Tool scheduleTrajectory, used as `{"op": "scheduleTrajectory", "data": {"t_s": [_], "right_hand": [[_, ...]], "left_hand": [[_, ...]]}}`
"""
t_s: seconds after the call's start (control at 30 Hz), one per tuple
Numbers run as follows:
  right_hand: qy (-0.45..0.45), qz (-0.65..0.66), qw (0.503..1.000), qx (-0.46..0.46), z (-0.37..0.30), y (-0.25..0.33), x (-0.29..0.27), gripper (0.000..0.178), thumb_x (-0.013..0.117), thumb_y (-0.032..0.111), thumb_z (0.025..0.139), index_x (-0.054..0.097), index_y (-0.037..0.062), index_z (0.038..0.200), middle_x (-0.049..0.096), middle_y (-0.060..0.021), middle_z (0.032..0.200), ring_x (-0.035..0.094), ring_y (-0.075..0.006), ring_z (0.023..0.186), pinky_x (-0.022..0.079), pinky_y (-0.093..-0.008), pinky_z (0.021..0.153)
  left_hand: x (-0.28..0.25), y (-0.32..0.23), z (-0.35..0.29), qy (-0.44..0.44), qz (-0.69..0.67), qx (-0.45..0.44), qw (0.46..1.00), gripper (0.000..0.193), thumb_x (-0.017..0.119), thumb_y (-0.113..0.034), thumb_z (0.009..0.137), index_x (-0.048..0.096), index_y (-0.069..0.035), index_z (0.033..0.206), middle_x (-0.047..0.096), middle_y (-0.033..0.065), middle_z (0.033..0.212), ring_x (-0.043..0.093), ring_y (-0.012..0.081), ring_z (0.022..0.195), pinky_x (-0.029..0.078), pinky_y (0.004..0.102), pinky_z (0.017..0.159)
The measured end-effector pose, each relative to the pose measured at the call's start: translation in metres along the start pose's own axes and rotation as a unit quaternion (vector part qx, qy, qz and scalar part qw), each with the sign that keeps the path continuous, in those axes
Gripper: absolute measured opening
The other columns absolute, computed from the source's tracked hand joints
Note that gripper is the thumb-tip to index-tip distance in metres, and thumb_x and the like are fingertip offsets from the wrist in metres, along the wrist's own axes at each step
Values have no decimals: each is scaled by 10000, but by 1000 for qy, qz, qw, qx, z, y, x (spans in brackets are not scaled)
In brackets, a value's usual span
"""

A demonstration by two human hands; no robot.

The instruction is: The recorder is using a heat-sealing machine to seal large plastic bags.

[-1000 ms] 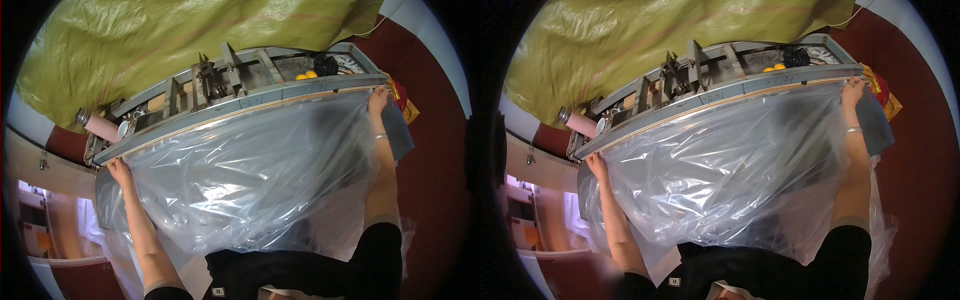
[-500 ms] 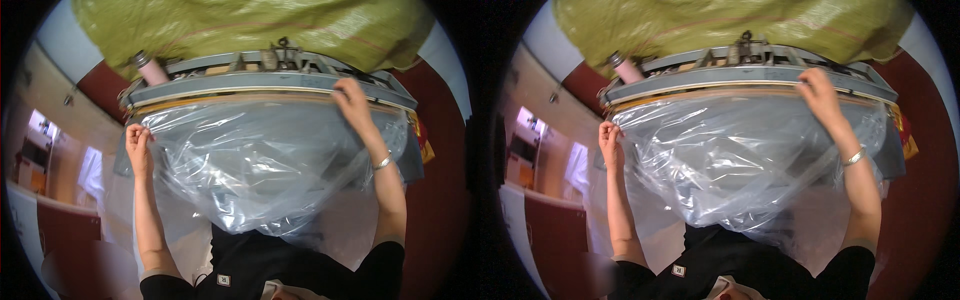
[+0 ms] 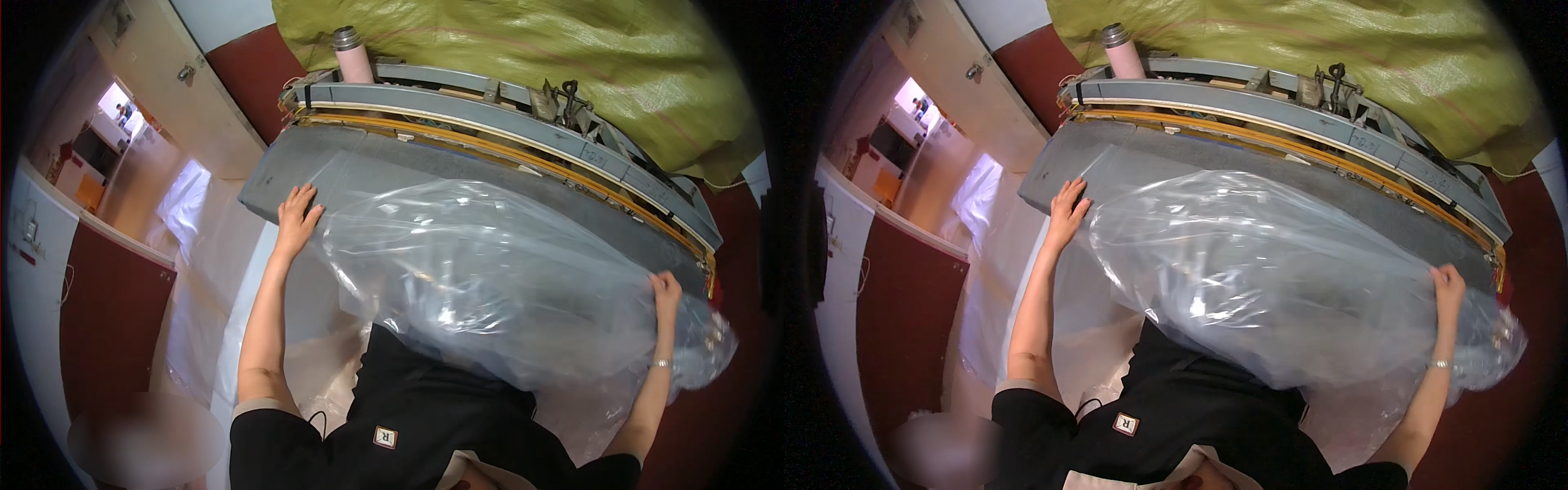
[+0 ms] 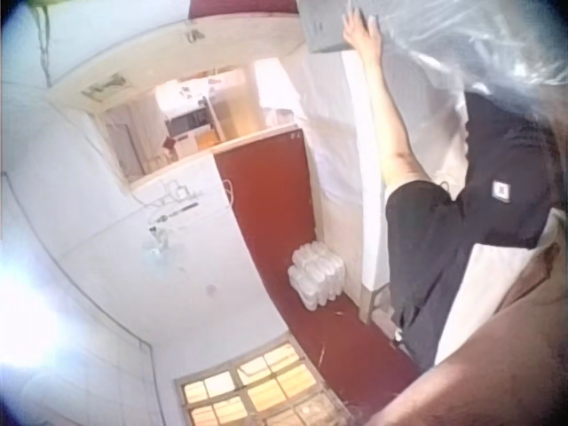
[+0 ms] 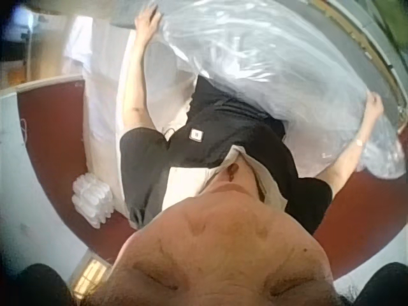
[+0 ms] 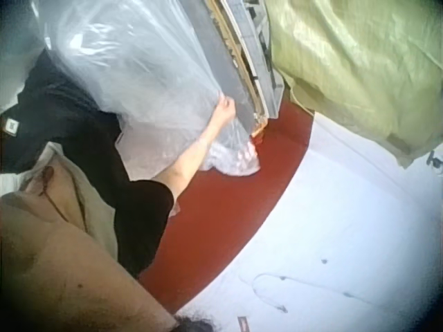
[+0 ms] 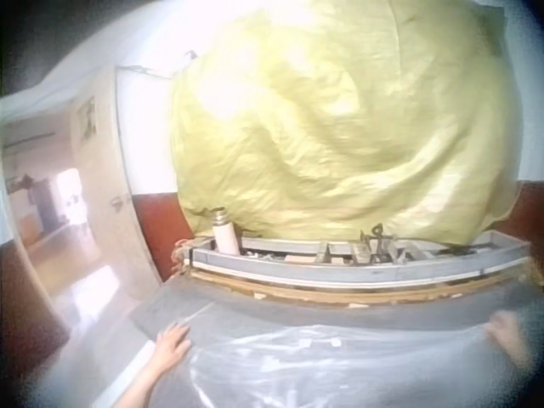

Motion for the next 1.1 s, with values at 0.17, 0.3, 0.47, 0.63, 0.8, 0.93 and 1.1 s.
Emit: {"op": "scheduleTrajectory", "data": {"t_s": [0.17, 0.3, 0.47, 0.63, 0.8, 0.93, 1.1], "right_hand": [[-56, -16, 997, 43, -35, -84, -45, 225, 622, 151, 767, 478, -5, 693, 408, -10, 595, 362, -89, 587, 340, -234, 538], [-64, -8, 995, 77, -41, -105, -46, 221, 613, 154, 783, 477, 3, 696, 408, 4, 606, 354, -84, 593, 336, -227, 538], [-85, -12, 995, 53, -43, -93, -47, 217, 606, 148, 787, 474, 1, 698, 407, 4, 604, 350, -86, 593, 338, -228, 538], [-77, 2, 996, 46, -45, -94, -50, 193, 597, 126, 786, 476, 3, 700, 415, 0, 604, 360, -90, 592, 345, -233, 544], [-64, 33, 995, 67, -47, -108, -51, 178, 597, 115, 779, 477, 9, 704, 413, -1, 606, 366, -92, 596, 343, -230, 550], [-71, 12, 995, 71, -48, -108, -53, 181, 595, 108, 779, 463, 8, 706, 405, 4, 612, 367, -90, 606, 338, -224, 561], [-62, 23, 994, 92, -57, -116, -61, 193, 596, 106, 775, 447, 7, 701, 393, 9, 617, 360, -86, 612, 331, -219, 565]], "left_hand": [[-5, 15, -54, -42, -418, -333, 844, 305, 443, -247, 888, 552, -12, 1048, 560, 95, 1057, 509, 132, 948, 415, 241, 745], [9, -103, -106, 188, -581, -432, 664, 257, 455, -308, 888, 548, -69, 914, 572, 16, 834, 506, 86, 690, 386, 193, 553], [-1, -188, -76, 202, -713, -424, 520, 163, 475, -234, 883, 501, -73, 873, 544, 8, 714, 496, 96, 558, 410, 206, 525], [-36, -83, 39, -74, -773, -269, 570, 245, 430, -168, 903, 440, -91, 1135, 367, -47, 583, 301, 22, 459, 246, 151, 385], [17, -21, 71, 111, -296, -279, 907, 360, 558, -191, 817, 472, -94, 1152, 532, 26, 596, 496, 137, 524, 419, 261, 482], [42, -24, 75, 77, -45, -204, 975, 201, 596, -119, 747, 541, -30, 918, 599, 121, 739, 559, 342, 711, 455, 404, 657], [64, -108, 91, 108, -172, 97, 974, 369, 537, -204, 796, 484, -23, 1114, 449, 147, 1204, 391, 315, 1137, 347, 386, 913]]}}
Point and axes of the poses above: each hand's wrist, its own z-axis towards the middle knuckle, its own x-axis out of the palm, y = z × x, the point moved 9 cm from there along z, towards the middle knuckle
